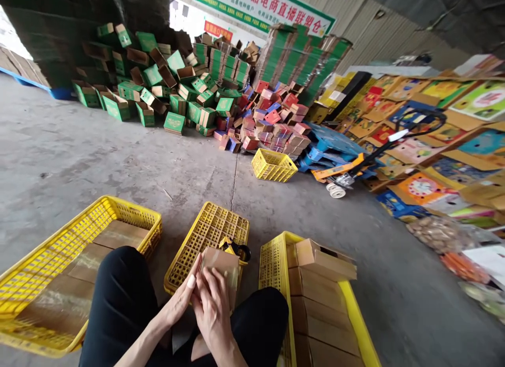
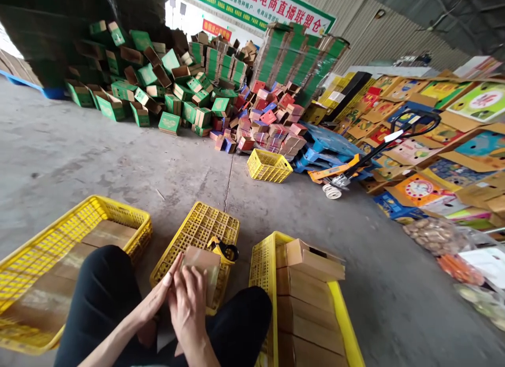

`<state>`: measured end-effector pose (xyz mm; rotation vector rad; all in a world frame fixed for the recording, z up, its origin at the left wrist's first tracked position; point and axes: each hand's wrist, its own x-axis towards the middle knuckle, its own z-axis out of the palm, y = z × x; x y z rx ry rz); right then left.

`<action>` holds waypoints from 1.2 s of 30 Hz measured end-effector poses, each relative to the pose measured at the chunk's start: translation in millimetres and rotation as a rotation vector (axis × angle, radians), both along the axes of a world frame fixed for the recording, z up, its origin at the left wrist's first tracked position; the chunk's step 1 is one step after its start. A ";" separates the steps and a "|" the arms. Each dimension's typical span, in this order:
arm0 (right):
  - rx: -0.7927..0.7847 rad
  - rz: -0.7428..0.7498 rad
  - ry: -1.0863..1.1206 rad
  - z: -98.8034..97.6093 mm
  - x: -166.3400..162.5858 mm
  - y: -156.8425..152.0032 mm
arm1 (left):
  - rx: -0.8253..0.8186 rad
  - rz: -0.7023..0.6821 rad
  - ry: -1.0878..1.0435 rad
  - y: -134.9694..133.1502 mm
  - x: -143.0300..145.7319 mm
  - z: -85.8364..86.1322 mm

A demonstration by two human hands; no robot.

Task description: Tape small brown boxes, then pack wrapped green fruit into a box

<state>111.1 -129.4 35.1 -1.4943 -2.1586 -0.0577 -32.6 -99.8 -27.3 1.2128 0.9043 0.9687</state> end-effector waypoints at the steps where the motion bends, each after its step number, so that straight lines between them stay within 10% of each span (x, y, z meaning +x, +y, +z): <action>1: -0.003 0.012 0.050 -0.4 -1.4 -0.1 | 0.019 -0.005 0.013 0.2 -0.2 1.3; 13: -0.043 0.045 0.126 -6.1 53.0 -17.9 | 0.145 -0.012 0.266 -5.1 2.3 4.0; 20: 0.067 0.054 0.235 -20.0 66.3 -23.1 | 0.631 0.165 0.738 0.7 19.8 13.7; 26: 0.092 0.035 0.332 -30.0 69.6 -32.6 | 0.937 -0.201 0.859 7.8 38.4 41.5; 36: 0.053 -0.071 0.542 -30.7 76.1 -41.5 | 0.960 -0.261 0.929 6.9 37.5 52.2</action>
